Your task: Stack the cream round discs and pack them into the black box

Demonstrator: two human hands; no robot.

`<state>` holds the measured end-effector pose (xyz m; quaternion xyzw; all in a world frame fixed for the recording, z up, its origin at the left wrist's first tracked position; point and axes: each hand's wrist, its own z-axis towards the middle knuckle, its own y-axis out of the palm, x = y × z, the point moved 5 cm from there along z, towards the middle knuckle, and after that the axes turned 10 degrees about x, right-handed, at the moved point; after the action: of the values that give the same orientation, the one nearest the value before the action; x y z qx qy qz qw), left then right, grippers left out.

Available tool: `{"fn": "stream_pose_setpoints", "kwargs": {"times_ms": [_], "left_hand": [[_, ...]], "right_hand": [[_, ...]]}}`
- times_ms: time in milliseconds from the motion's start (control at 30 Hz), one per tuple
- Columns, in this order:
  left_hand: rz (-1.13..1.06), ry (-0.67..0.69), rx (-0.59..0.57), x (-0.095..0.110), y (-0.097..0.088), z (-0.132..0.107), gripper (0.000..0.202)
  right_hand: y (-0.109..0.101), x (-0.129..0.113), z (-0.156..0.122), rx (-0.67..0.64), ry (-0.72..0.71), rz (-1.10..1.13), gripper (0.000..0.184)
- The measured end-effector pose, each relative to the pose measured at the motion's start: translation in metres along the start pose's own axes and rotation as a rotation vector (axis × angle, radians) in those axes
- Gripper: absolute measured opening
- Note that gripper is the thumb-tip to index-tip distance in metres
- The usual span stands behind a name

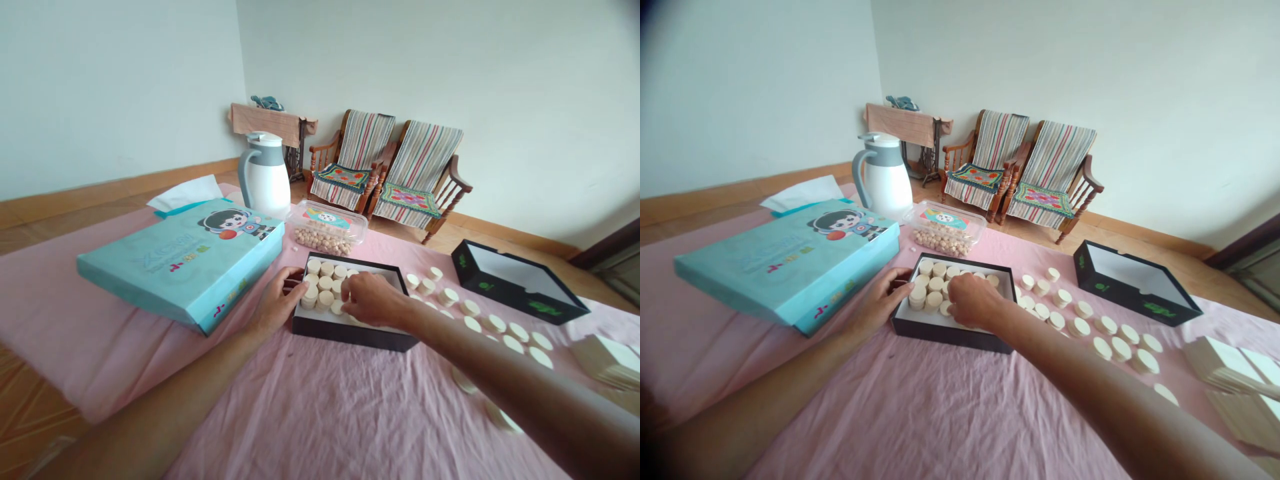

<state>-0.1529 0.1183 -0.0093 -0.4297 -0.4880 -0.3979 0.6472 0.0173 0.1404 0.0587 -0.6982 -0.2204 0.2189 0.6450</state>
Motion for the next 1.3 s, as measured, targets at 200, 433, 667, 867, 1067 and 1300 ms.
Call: {"fn": "stream_pose_setpoints", "kwargs": {"times_ms": [200,433,667,867,1067,1300], "left_hand": [[0.015,0.014,-0.001,-0.001,0.000,0.001,0.043],[0.024,0.008,0.009,0.000,-0.001,0.000,0.043],[0.016,0.007,0.016,0.000,-0.001,0.001,0.042],[0.016,0.014,0.011,-0.001,-0.001,0.001,0.042],[0.028,0.006,0.019,-0.001,-0.001,0.000,0.043],[0.017,-0.001,0.015,0.001,0.000,0.000,0.043]], "right_hand": [[0.007,-0.014,0.002,-0.012,-0.042,-0.126,0.029],[0.007,-0.014,0.004,-0.060,-0.111,-0.121,0.024],[0.012,-0.014,0.008,-0.090,-0.100,-0.118,0.037],[0.017,-0.021,0.012,-0.092,-0.114,-0.156,0.041],[0.005,-0.010,0.010,-0.078,-0.088,-0.128,0.029],[-0.005,0.006,0.006,-0.065,-0.128,-0.018,0.022]]}}
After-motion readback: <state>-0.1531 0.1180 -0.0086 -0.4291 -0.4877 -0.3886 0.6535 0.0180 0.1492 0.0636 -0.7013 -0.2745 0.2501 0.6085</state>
